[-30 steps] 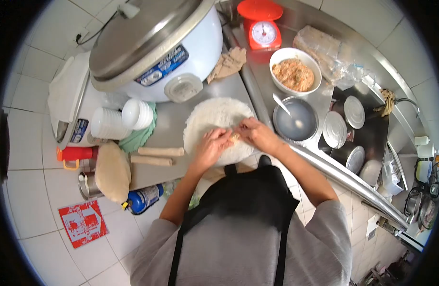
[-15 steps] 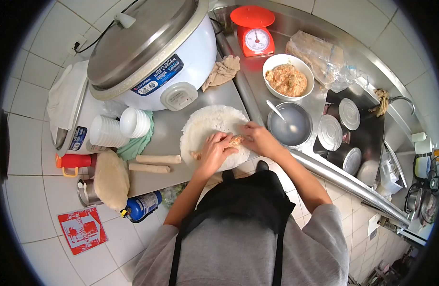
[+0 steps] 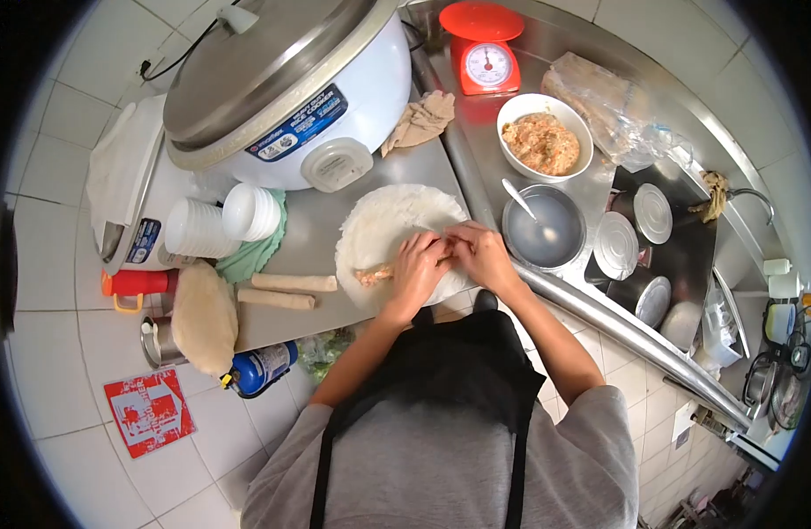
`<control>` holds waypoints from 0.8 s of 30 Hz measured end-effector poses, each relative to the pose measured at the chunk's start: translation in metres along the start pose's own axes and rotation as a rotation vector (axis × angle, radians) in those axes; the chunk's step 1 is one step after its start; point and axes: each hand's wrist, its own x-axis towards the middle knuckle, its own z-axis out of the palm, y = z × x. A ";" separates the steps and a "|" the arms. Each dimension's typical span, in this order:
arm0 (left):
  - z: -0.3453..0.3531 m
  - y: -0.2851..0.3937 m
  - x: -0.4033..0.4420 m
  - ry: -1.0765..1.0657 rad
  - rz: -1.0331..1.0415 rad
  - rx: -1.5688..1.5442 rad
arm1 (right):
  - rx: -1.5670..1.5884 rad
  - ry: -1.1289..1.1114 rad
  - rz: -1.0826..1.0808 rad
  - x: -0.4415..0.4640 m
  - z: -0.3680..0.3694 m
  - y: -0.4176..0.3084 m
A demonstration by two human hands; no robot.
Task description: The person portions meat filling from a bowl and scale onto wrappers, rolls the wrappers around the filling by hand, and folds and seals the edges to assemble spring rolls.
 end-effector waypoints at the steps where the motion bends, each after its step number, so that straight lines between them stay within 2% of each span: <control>1: -0.001 -0.004 -0.002 0.004 -0.002 0.018 | 0.002 -0.057 -0.029 0.001 0.002 0.000; 5: -0.020 -0.027 -0.022 0.115 0.005 -0.022 | 0.004 -0.147 -0.017 0.004 -0.001 0.001; 11: -0.062 -0.075 -0.060 0.092 -0.041 -0.017 | 0.021 -0.179 -0.015 0.005 -0.004 -0.001; 14: -0.065 -0.074 -0.063 0.074 -0.045 -0.026 | -0.023 -0.214 -0.054 0.008 -0.007 0.001; 17: -0.062 -0.082 -0.067 -0.007 -0.133 -0.086 | -0.052 -0.243 -0.074 0.009 -0.011 0.002; 21: -0.064 -0.076 -0.067 0.121 -0.045 -0.065 | -0.108 -0.253 -0.114 0.011 -0.011 0.001; 24: -0.061 -0.064 -0.060 0.140 -0.019 -0.067 | -0.127 -0.301 -0.029 0.013 -0.012 -0.014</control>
